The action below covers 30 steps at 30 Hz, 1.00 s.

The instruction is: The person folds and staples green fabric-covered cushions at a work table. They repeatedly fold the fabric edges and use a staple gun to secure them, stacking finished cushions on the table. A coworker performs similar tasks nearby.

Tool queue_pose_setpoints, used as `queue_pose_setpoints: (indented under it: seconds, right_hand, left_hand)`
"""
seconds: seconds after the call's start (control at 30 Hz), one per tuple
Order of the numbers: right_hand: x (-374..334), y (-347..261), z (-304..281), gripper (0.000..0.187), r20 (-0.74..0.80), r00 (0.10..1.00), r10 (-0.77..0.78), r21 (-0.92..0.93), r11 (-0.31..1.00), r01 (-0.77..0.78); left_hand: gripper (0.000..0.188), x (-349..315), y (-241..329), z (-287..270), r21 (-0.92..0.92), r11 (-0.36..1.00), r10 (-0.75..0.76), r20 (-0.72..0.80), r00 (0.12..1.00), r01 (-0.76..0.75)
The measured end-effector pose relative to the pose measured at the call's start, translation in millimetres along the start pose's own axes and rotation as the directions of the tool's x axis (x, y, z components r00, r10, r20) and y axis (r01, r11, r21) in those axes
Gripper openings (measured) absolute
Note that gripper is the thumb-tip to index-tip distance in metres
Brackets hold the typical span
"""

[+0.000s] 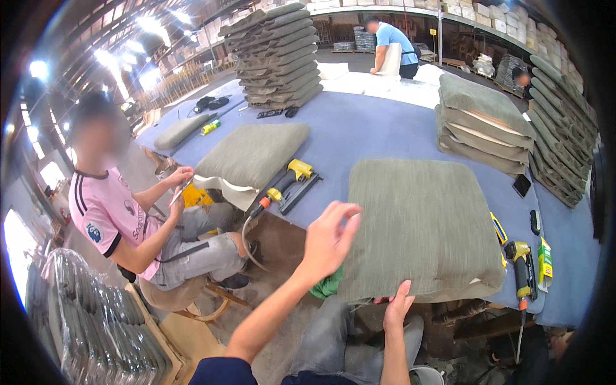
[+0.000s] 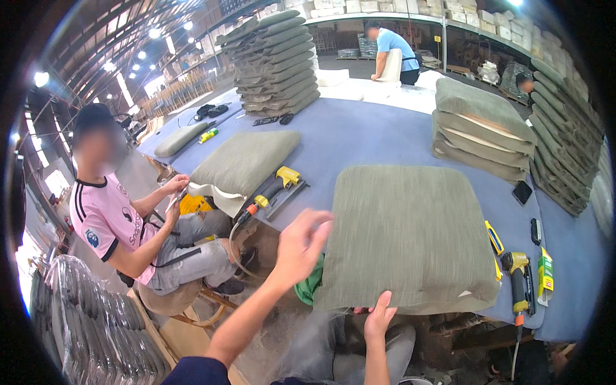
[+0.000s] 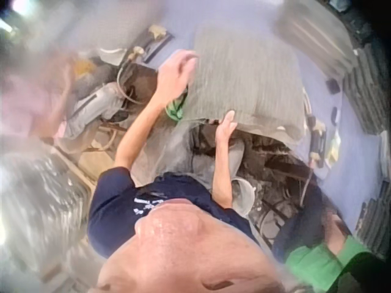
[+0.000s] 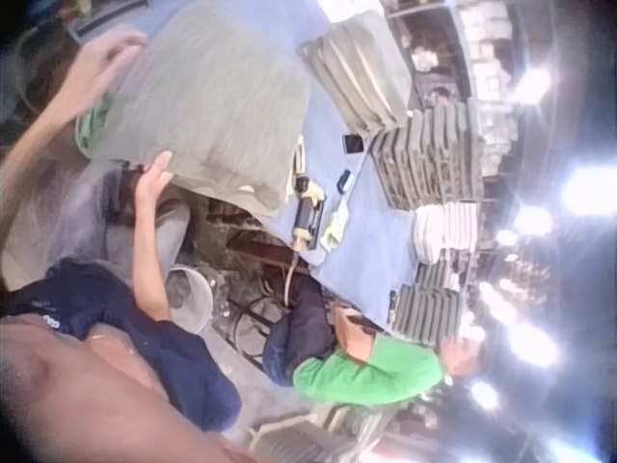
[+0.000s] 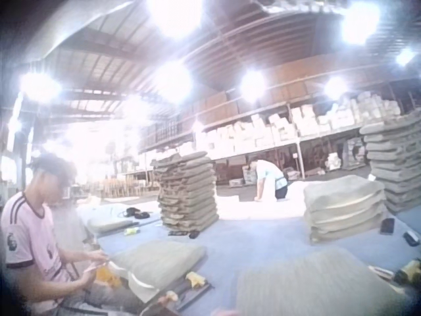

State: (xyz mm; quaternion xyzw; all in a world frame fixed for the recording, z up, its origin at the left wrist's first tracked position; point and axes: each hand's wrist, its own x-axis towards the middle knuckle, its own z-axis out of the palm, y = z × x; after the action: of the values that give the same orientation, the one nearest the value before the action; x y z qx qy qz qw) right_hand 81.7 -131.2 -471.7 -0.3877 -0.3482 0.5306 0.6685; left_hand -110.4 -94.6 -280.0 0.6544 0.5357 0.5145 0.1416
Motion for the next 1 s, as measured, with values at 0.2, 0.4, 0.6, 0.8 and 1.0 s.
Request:
queue_pose_setpoints:
  seconds: [0.2,0.4,0.6,0.8,1.0]
  right_hand:
    - [-7.8,17.7,21.6,0.055,-0.058,0.996,-0.071,0.001,0.997,0.071]
    - [-13.1,41.8,-15.5,0.079,-0.043,0.985,0.168,-0.04,0.985,-0.17]
    - [-22.9,78.0,-17.9,0.096,-0.118,0.984,-0.134,-0.324,0.942,0.09]
    - [-16.4,95.0,-32.5,0.094,-0.156,0.972,-0.175,-0.222,0.965,0.138]
    - [-19.7,98.9,-27.4,0.089,-0.205,0.964,-0.172,-0.197,0.972,0.131]
  left_hand:
    - [0.046,125.1,-139.1,117.7,0.567,0.69,0.398,0.221,0.89,-0.449]
    - [0.064,229.4,-140.0,200.1,0.599,0.792,-0.166,0.396,0.903,-0.117]
    - [0.058,311.5,-173.4,233.2,0.703,0.699,-0.589,0.46,0.665,0.133]
    - [0.058,330.2,-165.2,246.5,0.729,0.681,-0.613,0.515,0.599,0.071]
    - [0.059,292.4,-181.9,224.7,0.587,0.808,-0.345,0.404,0.847,0.05]
